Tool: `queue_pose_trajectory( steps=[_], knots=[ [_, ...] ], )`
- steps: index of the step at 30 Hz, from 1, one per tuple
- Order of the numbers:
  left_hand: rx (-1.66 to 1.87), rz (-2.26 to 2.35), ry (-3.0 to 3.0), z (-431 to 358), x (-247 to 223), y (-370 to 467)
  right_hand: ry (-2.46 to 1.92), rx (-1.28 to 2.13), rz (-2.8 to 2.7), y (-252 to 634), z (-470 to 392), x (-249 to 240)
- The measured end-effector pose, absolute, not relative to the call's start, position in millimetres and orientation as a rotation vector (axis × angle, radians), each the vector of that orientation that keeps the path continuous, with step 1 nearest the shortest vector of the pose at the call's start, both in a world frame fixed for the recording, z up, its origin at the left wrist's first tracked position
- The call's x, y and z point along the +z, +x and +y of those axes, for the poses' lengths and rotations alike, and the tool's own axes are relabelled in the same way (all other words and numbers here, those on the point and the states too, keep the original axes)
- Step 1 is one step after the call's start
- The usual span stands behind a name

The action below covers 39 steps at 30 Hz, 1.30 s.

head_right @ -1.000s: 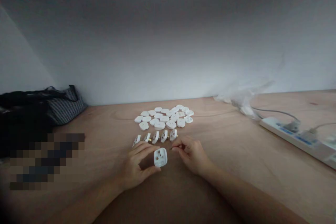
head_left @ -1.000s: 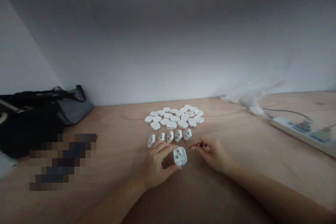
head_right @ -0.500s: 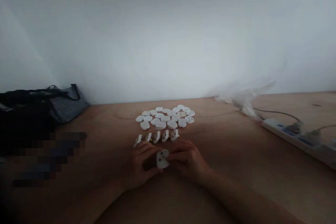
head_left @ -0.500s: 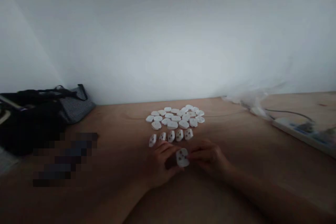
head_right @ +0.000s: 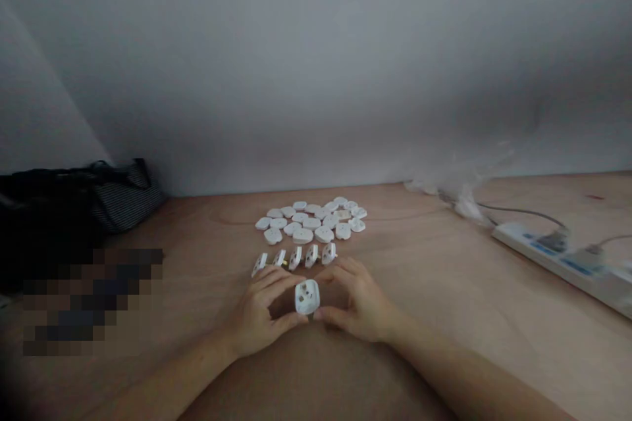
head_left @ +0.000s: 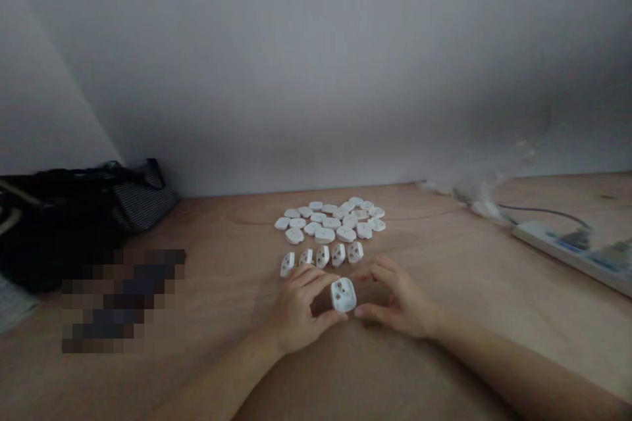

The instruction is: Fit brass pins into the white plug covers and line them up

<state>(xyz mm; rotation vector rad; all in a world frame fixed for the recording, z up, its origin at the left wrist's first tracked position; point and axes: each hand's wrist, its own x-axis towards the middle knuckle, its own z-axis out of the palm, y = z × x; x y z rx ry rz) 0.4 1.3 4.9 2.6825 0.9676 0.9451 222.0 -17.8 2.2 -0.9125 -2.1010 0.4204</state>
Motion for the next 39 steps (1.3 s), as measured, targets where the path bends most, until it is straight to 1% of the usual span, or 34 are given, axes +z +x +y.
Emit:
queue_pose_trajectory(
  steps=[4, 9, 13, 18, 23, 29, 32, 37, 39],
  knots=[
    [0.959, 0.968, 2.675, 2.7, 2.8, -1.1, -1.042, 0.48, -2.184, 236.2, -10.8, 3.0],
    [0.952, 0.982, 2.684, 4.0, 0.5, -1.5, -0.961, 0.554, -2.415, 234.9, -11.9, 3.6],
    [0.959, 0.972, 2.672, 3.4, 0.6, -1.5, -0.941, 0.599, -2.437, 228.5, -17.2, 5.7],
    [0.925, 0.968, 2.667, 2.1, 3.1, -0.9, -1.043, 0.707, -2.23, 230.9, -17.2, 8.2],
    [0.947, 0.947, 2.663, 2.8, 1.6, -0.9, -0.946, 0.703, -2.133, 233.0, -11.2, 3.9],
    [0.933, 0.956, 2.663, 2.2, 2.9, -0.8, -1.128, 0.814, -1.875, 230.7, -10.6, -5.2],
    [0.937, 0.955, 2.662, 1.6, 4.4, -0.1, -1.089, 0.713, -1.838, 226.1, -12.7, -4.8],
    [0.916, 0.96, 2.665, 0.8, 5.2, 1.7, -1.021, 0.316, -2.02, 217.9, -16.6, -0.3],
    [0.915, 0.96, 2.667, 0.7, 5.1, 2.3, -1.033, 0.212, -2.081, 215.9, -18.3, 0.2]
  ],
)
